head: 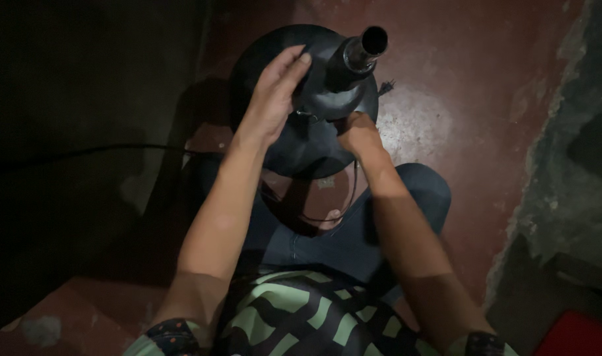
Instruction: The person disassembles and reassembles parts of an electric fan. They remove the front grille, unscrew and detach the motor housing, then reattach components using a screwdriver. Later, they work on the fan base on the floor, adjusting and securing parts.
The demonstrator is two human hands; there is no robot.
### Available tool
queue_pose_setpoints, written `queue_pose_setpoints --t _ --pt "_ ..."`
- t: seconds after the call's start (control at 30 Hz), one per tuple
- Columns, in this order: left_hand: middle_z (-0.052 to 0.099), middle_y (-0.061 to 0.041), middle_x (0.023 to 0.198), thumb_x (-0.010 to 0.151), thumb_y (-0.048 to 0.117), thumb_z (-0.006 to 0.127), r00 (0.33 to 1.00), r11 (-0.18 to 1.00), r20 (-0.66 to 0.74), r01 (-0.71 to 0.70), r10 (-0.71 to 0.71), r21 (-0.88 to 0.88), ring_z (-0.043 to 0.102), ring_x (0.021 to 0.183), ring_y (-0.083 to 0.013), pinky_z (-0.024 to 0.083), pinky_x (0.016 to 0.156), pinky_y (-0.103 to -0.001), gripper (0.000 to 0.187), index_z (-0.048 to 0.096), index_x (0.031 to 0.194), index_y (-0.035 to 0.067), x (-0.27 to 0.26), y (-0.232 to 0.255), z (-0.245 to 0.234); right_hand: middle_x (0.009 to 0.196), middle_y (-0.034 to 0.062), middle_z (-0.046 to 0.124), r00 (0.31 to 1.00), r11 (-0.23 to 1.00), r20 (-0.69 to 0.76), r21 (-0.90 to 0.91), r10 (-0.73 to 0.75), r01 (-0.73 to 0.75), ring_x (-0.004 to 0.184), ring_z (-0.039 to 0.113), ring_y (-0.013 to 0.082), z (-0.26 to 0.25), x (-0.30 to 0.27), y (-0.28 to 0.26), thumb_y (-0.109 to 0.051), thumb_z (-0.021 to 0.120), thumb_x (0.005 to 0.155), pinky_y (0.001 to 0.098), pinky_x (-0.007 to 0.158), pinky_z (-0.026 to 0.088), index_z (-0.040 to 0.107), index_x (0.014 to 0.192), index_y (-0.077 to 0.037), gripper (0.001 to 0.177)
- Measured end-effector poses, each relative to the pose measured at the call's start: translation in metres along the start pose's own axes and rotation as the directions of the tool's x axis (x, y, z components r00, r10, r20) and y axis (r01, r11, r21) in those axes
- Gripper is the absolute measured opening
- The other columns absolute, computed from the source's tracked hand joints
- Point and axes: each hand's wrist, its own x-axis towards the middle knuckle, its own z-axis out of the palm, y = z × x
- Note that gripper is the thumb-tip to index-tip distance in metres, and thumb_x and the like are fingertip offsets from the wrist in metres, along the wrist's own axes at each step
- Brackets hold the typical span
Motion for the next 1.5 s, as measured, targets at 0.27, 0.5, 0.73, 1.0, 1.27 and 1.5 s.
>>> queue_pose_setpoints --t 0.27,0.5,0.73,1.0,1.27,1.5 --pt "0.069 -0.001 0.109 0.11 0.023 0.056 0.999 0.998 -0.039 -0.021 0.023 0.059 0.065 0.103 -0.0097 0.053 0.093 -0.026 0.026 0.065 0.127 0.005 0.002 -0.01 0.0 0.117 0.0196 0.072 0.971 0.959 -0.065 -0.182 -0.232 0.217 0.107 0.067 0.0395 0.015 0.006 -0.017 -0.026 0.062 0.093 0.0484 0.09 0.053 0.071 0.121 -0.015 0.031" --pt "0.07 -0.001 0.111 0.109 0.023 0.055 0.997 0.998 -0.043 -0.056 0.058 0.042 0.065 0.107 -0.0099 0.052 0.099 -0.026 0.026 0.064 0.127 0.006 0.004 -0.014 0.0 0.134 0.0173 0.062 0.954 0.946 -0.091 -0.184 -0.286 0.266 0.122 0.057 0.0368 0.045 0.041 -0.012 -0.024 0.064 0.086 0.0458 0.097 0.047 0.06 0.135 -0.017 0.05" --pt "0.069 -0.002 0.112 0.111 0.021 0.056 0.996 0.998 -0.05 -0.069 0.069 -0.005 0.063 0.106 -0.0108 0.052 0.097 -0.027 0.026 0.064 0.129 0.004 0.002 -0.013 0.002 0.14 0.0187 0.063 0.872 0.852 -0.082 -0.276 -0.482 0.445 0.132 0.056 0.038 0.041 0.05 0.015 -0.006 0.063 0.089 0.0423 0.109 0.044 0.062 0.136 -0.01 0.047" --pt "0.069 -0.002 0.107 0.11 0.024 0.053 0.996 0.995 -0.07 -0.047 0.053 0.09 0.066 0.101 -0.0105 0.055 0.093 -0.027 0.028 0.064 0.127 0.005 -0.002 -0.008 0.005 0.131 0.0237 0.064 0.768 0.786 -0.191 -0.034 -0.611 0.617 0.121 0.057 0.0428 0.013 0.011 0.003 -0.018 0.08 0.083 0.0457 0.103 0.046 0.063 0.129 -0.003 0.052" --pt "0.069 -0.003 0.109 0.11 0.023 0.055 0.995 0.995 -0.066 -0.069 0.073 0.068 0.067 0.103 -0.0111 0.055 0.096 -0.028 0.028 0.064 0.128 0.004 0.0 -0.008 0.003 0.137 0.0175 0.065 0.919 0.915 -0.157 0.127 -0.362 0.382 0.13 0.059 0.0366 0.039 0.026 -0.01 -0.014 0.068 0.095 0.0428 0.105 0.048 0.063 0.137 -0.01 0.042" --pt "0.07 -0.004 0.111 0.11 0.024 0.055 0.996 0.996 -0.049 -0.067 0.07 0.059 0.066 0.105 -0.0116 0.054 0.096 -0.028 0.029 0.064 0.128 0.004 0.001 -0.004 0.005 0.136 0.0221 0.06 0.813 0.817 -0.137 -0.231 -0.565 0.529 0.129 0.051 0.0409 0.025 0.046 0.005 0.002 0.065 0.068 0.0434 0.105 0.043 0.061 0.133 -0.005 0.065"
